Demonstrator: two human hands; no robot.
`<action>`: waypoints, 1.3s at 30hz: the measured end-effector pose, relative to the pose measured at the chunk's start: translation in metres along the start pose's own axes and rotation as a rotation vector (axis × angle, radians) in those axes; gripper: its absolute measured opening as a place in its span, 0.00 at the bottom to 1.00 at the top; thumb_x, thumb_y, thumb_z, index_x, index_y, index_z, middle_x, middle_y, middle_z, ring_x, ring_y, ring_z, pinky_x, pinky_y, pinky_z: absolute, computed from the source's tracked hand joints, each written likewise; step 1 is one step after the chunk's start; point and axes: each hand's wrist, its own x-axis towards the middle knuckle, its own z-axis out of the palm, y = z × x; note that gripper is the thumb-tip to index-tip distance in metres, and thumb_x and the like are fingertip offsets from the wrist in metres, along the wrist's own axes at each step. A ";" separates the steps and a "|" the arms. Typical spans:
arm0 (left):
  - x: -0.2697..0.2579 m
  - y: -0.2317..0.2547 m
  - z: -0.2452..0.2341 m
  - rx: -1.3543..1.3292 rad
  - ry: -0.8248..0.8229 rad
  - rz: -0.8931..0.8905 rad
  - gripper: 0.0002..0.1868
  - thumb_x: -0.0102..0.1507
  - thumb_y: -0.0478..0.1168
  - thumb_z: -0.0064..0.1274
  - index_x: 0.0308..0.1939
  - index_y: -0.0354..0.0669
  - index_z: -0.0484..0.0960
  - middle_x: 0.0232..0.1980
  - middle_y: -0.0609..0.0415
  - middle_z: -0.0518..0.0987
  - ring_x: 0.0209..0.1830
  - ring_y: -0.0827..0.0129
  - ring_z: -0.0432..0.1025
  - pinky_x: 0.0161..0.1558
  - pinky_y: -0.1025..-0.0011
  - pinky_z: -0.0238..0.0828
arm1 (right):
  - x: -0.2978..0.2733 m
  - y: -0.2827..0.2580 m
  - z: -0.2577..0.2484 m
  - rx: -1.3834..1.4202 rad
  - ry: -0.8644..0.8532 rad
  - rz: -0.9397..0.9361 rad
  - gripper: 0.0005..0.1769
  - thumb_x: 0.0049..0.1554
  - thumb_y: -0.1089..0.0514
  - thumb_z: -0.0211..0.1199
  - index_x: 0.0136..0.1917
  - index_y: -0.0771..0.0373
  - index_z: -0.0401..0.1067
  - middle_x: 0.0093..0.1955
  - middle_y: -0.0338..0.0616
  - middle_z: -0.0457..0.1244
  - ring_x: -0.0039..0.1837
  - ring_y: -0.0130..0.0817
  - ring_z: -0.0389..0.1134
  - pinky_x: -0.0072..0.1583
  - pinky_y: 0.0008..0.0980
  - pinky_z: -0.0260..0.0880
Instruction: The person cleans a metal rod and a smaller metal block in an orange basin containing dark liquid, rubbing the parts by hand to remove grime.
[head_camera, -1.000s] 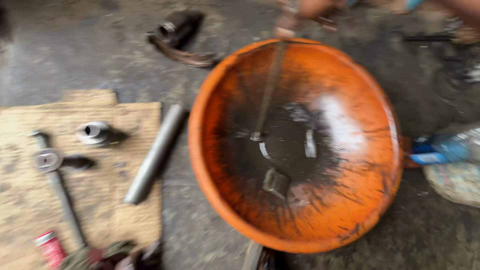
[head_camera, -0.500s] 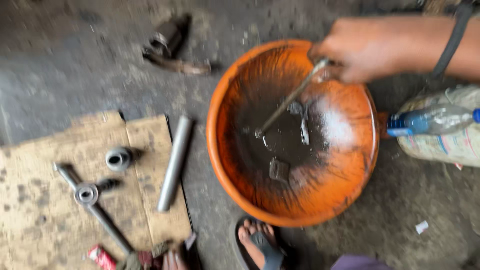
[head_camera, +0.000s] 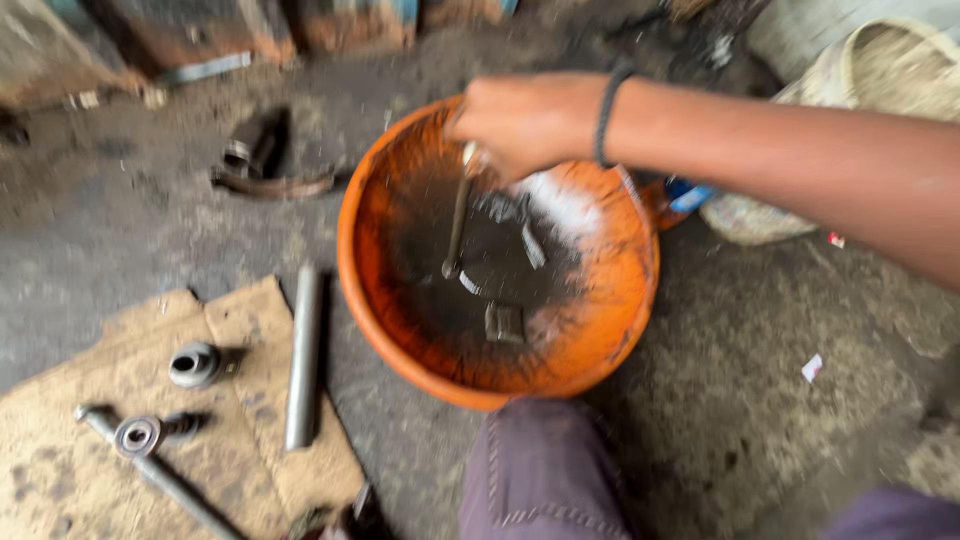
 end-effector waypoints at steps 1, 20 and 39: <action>-0.002 0.009 -0.005 0.013 0.029 -0.019 0.41 0.48 0.34 0.55 0.68 0.33 0.70 0.46 0.35 0.77 0.45 0.34 0.71 0.44 0.44 0.67 | 0.001 -0.007 0.004 -0.007 -0.014 -0.006 0.15 0.45 0.62 0.71 0.47 0.67 0.75 0.39 0.59 0.68 0.44 0.56 0.72 0.45 0.48 0.74; 0.169 0.293 -0.019 -0.326 0.562 0.546 0.19 0.63 0.34 0.46 0.57 0.33 0.78 0.42 0.34 0.82 0.42 0.51 0.77 0.48 0.57 0.73 | -0.013 0.001 0.005 -0.030 -0.027 0.062 0.16 0.51 0.53 0.70 0.48 0.66 0.79 0.47 0.58 0.70 0.49 0.53 0.73 0.49 0.48 0.74; 0.170 0.242 0.003 -0.625 0.523 0.210 0.17 0.63 0.31 0.46 0.52 0.36 0.86 0.32 0.58 0.79 0.28 0.73 0.67 0.29 0.71 0.63 | 0.070 -0.036 0.022 0.051 0.025 0.071 0.18 0.50 0.58 0.61 0.53 0.63 0.79 0.58 0.57 0.68 0.59 0.48 0.71 0.59 0.43 0.72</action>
